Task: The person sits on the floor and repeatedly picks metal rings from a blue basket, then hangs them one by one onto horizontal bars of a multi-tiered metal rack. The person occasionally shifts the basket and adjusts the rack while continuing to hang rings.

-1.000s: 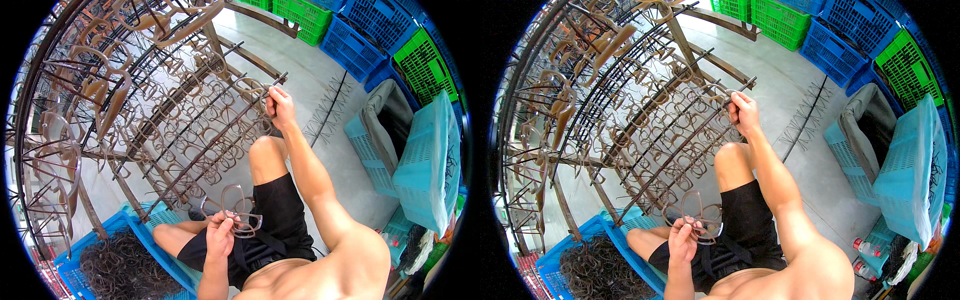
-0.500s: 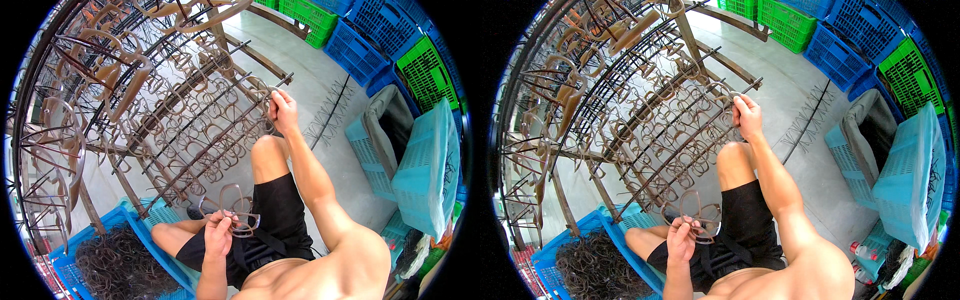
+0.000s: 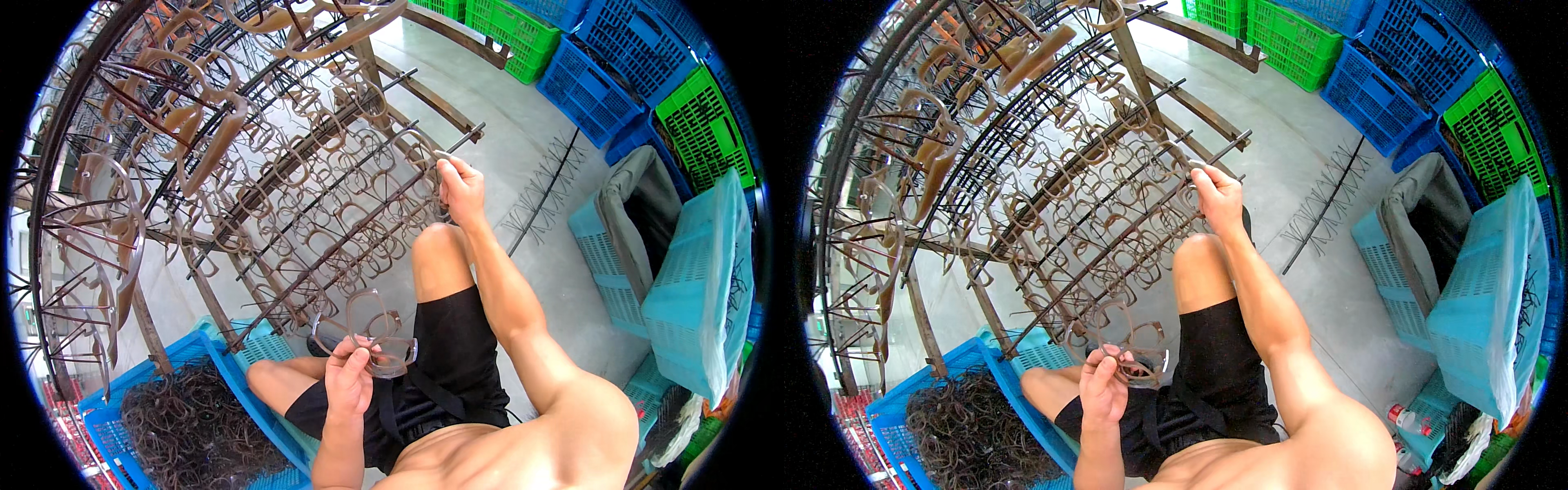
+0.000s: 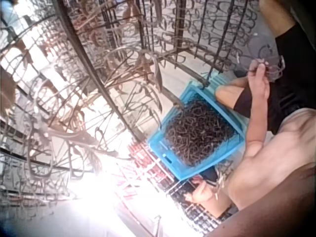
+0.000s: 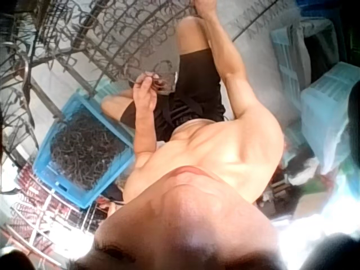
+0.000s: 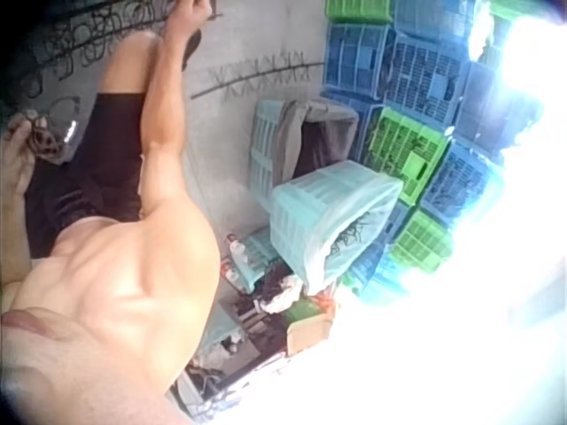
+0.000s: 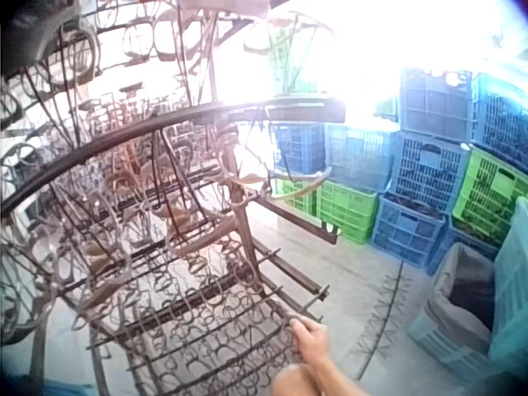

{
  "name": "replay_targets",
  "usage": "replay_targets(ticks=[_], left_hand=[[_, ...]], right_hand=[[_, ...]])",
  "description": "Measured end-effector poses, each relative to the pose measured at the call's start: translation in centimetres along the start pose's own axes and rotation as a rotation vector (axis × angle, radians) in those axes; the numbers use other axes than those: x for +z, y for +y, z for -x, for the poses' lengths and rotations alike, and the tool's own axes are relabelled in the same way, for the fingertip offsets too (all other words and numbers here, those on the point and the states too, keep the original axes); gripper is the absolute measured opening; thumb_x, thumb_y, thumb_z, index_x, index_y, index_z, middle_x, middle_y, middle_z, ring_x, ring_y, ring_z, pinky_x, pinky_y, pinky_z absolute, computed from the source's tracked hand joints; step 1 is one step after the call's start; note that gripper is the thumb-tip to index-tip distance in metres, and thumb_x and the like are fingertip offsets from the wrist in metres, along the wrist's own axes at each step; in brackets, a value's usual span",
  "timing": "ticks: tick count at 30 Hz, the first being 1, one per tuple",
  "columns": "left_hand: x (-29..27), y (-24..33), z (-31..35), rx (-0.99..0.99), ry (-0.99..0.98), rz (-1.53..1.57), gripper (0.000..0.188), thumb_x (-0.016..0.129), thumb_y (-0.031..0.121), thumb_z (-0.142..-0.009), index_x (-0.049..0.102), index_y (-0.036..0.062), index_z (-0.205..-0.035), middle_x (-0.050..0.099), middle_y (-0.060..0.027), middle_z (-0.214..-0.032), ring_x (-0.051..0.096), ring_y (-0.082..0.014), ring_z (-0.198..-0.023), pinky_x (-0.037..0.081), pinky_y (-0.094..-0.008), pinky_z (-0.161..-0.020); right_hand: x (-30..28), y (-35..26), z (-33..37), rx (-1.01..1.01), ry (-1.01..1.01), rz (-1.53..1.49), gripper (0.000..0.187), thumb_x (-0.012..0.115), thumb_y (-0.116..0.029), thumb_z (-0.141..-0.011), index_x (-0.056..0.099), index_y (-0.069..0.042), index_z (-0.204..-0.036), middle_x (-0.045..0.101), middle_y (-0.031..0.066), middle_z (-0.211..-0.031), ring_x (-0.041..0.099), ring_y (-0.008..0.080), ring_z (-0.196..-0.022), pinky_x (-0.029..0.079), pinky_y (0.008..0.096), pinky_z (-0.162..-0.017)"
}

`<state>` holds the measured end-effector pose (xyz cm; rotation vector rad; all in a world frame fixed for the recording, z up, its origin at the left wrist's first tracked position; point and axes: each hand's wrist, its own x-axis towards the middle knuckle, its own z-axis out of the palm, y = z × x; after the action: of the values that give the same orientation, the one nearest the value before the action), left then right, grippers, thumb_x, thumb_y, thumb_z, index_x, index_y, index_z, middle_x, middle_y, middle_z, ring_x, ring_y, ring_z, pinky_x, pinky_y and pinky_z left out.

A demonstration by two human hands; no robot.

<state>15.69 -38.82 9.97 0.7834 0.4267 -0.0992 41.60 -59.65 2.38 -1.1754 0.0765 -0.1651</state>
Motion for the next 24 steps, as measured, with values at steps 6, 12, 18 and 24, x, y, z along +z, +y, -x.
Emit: replay_targets(ticks=[6, 12, 18, 24], left_hand=[[0.2, -0.1, -0.1, -0.004, 0.02, -0.011, 0.011, 0.063, 0.005, -0.084, 0.064, 0.0036, -0.095, 0.063, -0.0044, -0.094, 0.062, -0.0181, -0.086, 0.053, -0.0337, -0.077], [0.9, 0.2, 0.0, 0.039, 0.025, -0.017, 0.01, 0.063, 0.005, -0.084, 0.063, 0.0048, -0.094, 0.062, -0.0047, -0.096, 0.061, -0.0183, -0.089, 0.051, -0.0337, -0.078], [2.6, 0.2, -1.2, 0.139, 0.124, 0.047, 0.006, 0.064, 0.007, -0.084, 0.059, 0.0086, -0.086, 0.06, -0.0028, -0.099, 0.058, -0.0164, -0.089, 0.048, -0.0327, -0.078], [3.9, -0.7, -3.2, 0.241, 0.195, 0.143, 0.009, 0.064, 0.01, -0.086, 0.058, 0.0098, -0.093, 0.061, -0.0014, -0.095, 0.056, -0.0141, -0.085, 0.045, -0.0301, -0.075]], right_hand=[[-0.1, 0.3, -0.1, -0.007, -0.008, -0.023, 0.018, 0.059, -0.018, -0.089, 0.065, -0.002, -0.095, 0.046, -0.0079, -0.056, 0.036, 0.0001, -0.044, 0.026, 0.0186, -0.039], [0.1, -0.4, -1.2, -0.014, 0.051, 0.042, 0.019, 0.058, -0.022, -0.088, 0.064, -0.004, -0.09, 0.047, -0.0057, -0.057, 0.038, 0.0018, -0.046, 0.028, 0.0203, -0.04], [0.2, -2.3, 1.5, -0.456, 0.302, 0.856, 0.025, 0.059, -0.02, -0.086, 0.058, 0.001, -0.099, 0.052, 0.0126, -0.09, 0.051, 0.0228, -0.081, 0.043, 0.0333, -0.072], [7.0, -6.7, 17.5, 0.067, -0.56, 0.222, 0.024, 0.055, -0.008, -0.089, 0.048, 0.003, -0.11, 0.053, 0.0039, -0.072, 0.055, 0.0151, -0.068, 0.046, 0.0306, -0.065]])
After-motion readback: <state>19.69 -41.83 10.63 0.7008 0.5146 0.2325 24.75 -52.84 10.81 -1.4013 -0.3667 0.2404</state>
